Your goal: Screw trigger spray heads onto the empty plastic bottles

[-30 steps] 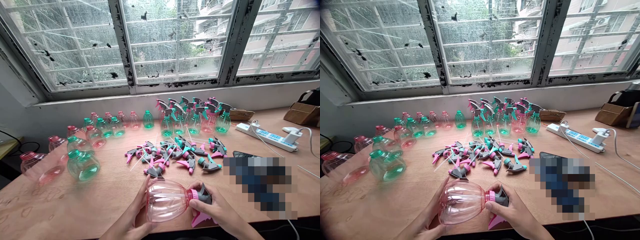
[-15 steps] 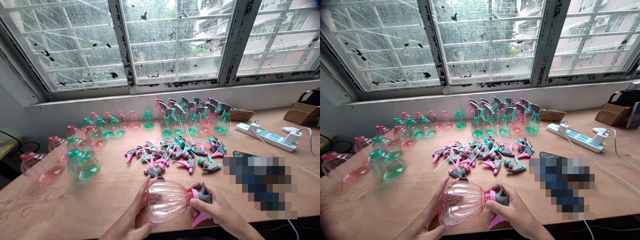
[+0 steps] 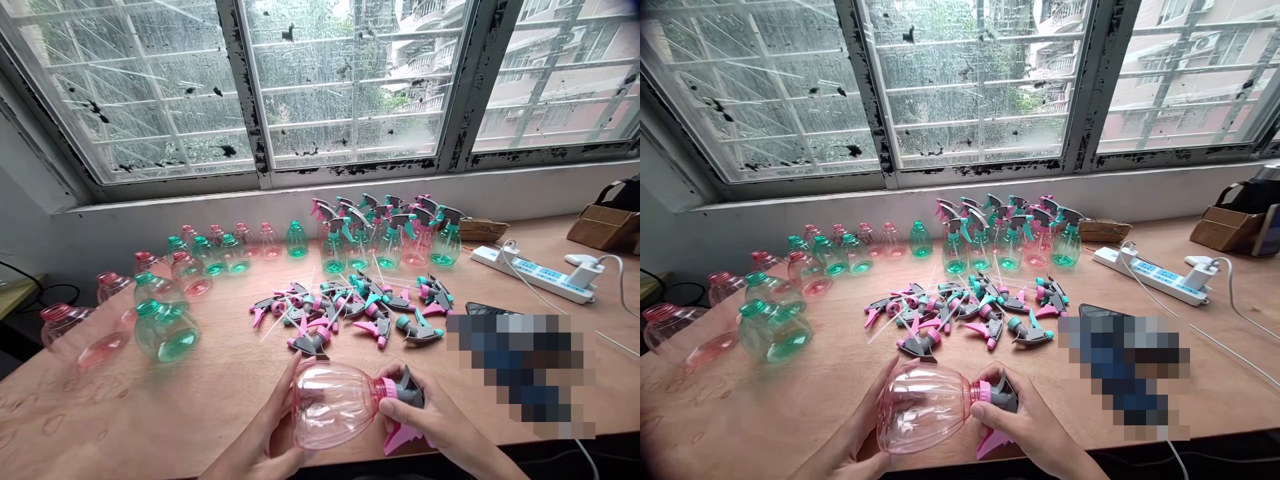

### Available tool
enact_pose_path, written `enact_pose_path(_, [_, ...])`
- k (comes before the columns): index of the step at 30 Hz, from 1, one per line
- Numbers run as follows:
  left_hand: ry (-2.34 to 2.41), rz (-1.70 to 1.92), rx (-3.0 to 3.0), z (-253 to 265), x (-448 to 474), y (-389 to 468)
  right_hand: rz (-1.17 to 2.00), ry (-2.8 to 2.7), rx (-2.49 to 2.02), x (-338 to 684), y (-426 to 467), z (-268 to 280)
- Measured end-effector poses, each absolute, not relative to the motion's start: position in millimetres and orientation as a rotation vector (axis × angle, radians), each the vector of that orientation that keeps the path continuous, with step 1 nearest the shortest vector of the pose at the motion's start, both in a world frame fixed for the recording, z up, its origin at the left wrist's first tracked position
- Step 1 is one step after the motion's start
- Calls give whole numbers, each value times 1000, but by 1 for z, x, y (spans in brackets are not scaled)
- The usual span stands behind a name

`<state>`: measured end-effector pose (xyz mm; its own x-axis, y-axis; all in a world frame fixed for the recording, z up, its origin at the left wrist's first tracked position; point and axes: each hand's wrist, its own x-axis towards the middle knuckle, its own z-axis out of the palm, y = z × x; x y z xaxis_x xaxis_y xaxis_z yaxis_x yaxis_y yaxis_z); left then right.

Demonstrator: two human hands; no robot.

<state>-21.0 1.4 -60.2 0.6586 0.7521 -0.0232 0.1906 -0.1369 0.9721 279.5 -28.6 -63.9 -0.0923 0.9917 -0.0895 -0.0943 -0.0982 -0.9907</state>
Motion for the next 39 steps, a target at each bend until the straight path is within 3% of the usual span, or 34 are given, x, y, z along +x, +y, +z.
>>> enact_pose_path(39, [828, 560, 1709, -54, -18, 1, 1433, -1222, -1126, 283, -28, -65])
